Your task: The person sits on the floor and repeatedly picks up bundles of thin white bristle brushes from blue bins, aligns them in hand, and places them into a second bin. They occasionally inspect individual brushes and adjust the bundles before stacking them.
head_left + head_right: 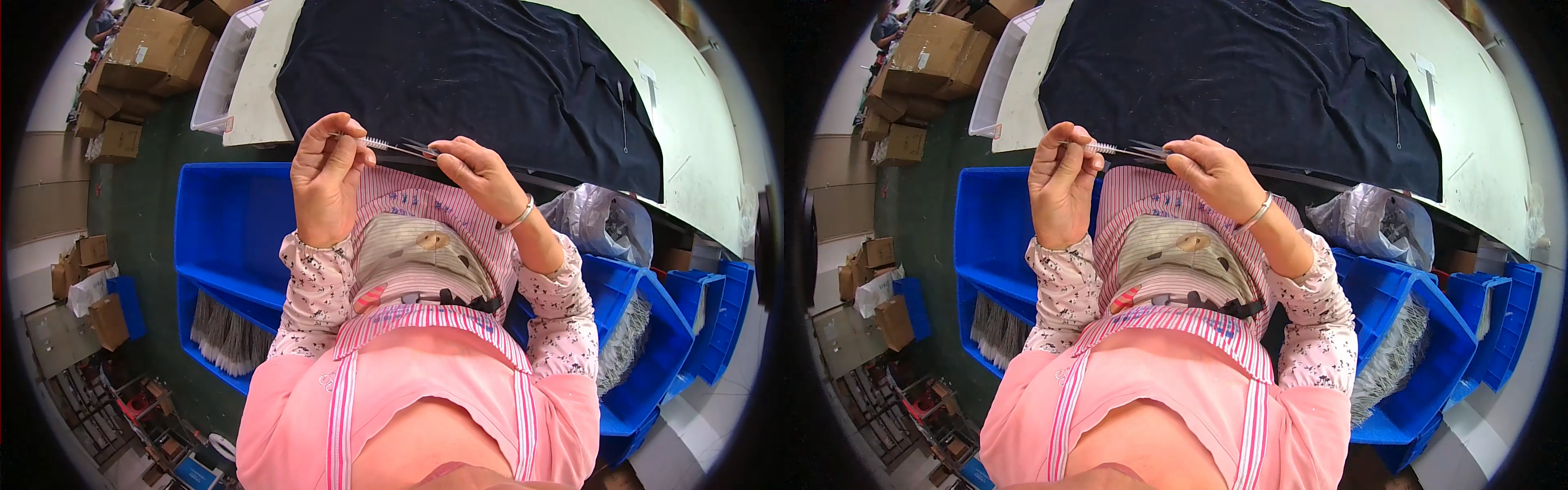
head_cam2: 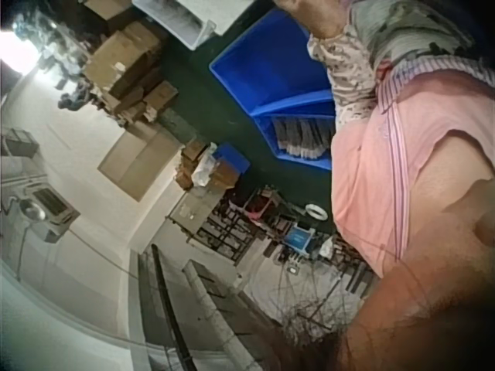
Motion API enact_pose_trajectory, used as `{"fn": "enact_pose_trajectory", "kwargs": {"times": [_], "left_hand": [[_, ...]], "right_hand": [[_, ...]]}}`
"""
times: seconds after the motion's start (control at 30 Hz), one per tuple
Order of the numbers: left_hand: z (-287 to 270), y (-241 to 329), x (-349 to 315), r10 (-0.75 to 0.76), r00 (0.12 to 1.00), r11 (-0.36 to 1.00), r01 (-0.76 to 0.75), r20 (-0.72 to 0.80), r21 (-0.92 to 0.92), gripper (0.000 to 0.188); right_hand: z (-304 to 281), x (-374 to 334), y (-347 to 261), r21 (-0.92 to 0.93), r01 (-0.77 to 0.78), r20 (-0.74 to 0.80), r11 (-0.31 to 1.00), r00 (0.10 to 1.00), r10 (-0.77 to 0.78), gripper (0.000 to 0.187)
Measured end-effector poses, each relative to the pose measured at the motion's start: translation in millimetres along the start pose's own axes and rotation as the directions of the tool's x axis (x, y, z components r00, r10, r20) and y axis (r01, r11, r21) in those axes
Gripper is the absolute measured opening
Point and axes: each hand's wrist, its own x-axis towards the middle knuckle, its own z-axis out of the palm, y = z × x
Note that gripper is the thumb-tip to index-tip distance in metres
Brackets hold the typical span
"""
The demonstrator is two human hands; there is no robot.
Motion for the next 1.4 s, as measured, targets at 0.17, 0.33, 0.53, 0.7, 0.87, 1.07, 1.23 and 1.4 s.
{"fn": "enact_pose_trajectory", "kwargs": {"times": [0.17, 0.33, 0.53, 0.7, 0.87, 1.07, 1.23, 1.4], "left_hand": [[-2.1, -1.5, 1.4, 0.051, 0.995, 0.997, -0.046, 0.091, -0.054, 0.023], [-1.7, -2.1, 0.9, 0.081, 0.981, 0.994, -0.066, 0.177, -0.088, 0.019], [-5.1, -3.6, 0.6, 0.116, 0.954, 0.984, -0.072, 0.277, -0.166, 0.019], [-7.2, -6.5, 2.1, 0.134, 0.938, 0.980, -0.077, 0.321, -0.183, 0.020], [-7.9, -6.9, 3.1, 0.140, 0.931, 0.979, -0.080, 0.338, -0.186, 0.020], [-6.2, -7.2, 4.6, 0.131, 0.919, 0.980, -0.064, 0.371, -0.187, 0.019], [-1.3, -7.3, 2.8, 0.088, 0.967, 0.994, -0.068, 0.238, -0.091, 0.020], [-3.5, -6.9, 3.0, 0.024, 0.998, 0.999, -0.022, 0.066, -0.029, 0.021]], "right_hand": [[-3.2, -2.5, 1.8, 0.049, 0.016, 0.136, 0.999, 0.990, -0.022, 0.030], [-0.7, -0.9, -7.3, 0.116, -0.013, 0.116, 0.993, 0.993, 0.000, 0.028], [-0.8, -1.0, -10.9, 0.158, -0.009, 0.091, 0.987, 0.996, -0.005, 0.024], [-2.7, -3.3, -12.7, 0.132, -0.032, 0.070, 0.991, 0.997, 0.023, 0.023], [-5.1, -4.9, -11.6, 0.225, -0.046, 0.068, 0.973, 0.997, 0.031, 0.023], [-6.5, -4.7, -7.8, 0.168, 0.026, 0.078, 0.985, 0.996, -0.040, 0.023], [-6.8, -6.2, -8.4, 0.123, -0.014, 0.017, 0.992, 1.000, 0.012, 0.021], [-6.3, -2.8, -17.0, -0.378, 0.235, -0.154, 0.895, 0.938, -0.311, 0.020]]}}
